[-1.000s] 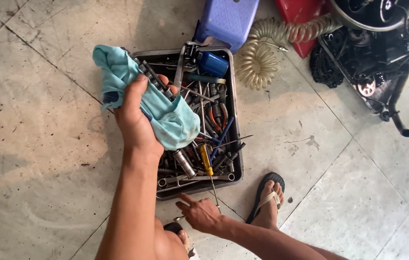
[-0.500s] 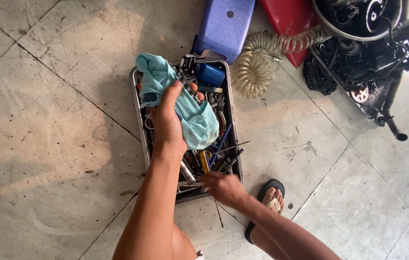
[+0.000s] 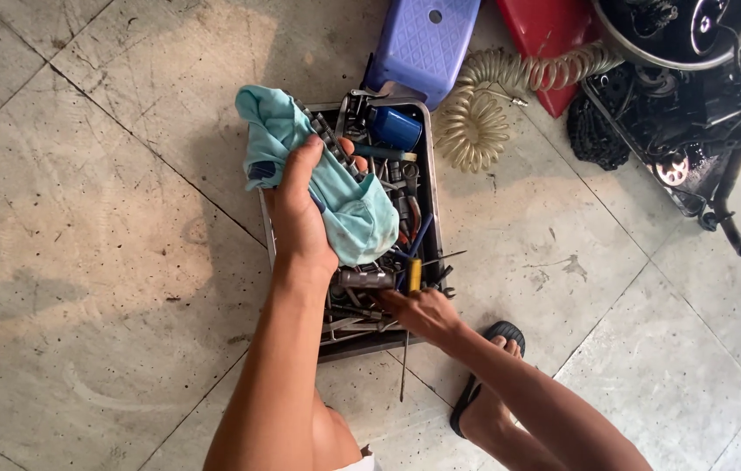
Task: Disassembling and cleaning motorcycle engine components using an impact driver and a rag
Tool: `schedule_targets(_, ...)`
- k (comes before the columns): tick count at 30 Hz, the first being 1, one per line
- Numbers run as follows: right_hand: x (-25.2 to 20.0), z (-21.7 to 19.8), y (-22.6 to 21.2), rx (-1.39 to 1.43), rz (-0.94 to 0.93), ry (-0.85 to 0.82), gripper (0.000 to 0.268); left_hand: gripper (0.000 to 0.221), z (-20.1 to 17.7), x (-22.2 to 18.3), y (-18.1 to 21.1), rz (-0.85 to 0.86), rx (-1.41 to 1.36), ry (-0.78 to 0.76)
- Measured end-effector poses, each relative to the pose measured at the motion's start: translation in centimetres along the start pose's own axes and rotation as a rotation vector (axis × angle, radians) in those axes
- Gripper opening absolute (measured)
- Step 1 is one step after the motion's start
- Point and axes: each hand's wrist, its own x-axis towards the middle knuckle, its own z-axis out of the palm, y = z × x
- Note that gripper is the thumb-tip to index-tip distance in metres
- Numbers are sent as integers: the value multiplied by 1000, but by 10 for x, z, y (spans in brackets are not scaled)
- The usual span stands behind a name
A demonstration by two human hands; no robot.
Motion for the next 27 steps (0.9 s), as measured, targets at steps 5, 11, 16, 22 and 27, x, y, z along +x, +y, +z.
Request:
schedule_targets(5,-20,66,-40,187,158,-142,31,25,3,-1,5,10,-2,-14)
schedule_targets(11,13,40,-121,405,166,-174,69,22,-12,5,-1,-35,-76,-176)
schedule_targets(16,-12,51,-134,450,301,-227,59,19,-10,9,-2,-32,-21,-150)
schedule_targets(22,-11,39,-123,517,331,-230,56,20,-11,9,-7,-22,2,-178)
schedule_targets(27,-5,65,-97,310,266,-292,53,25,-10,9,-11,-32,-8,-194)
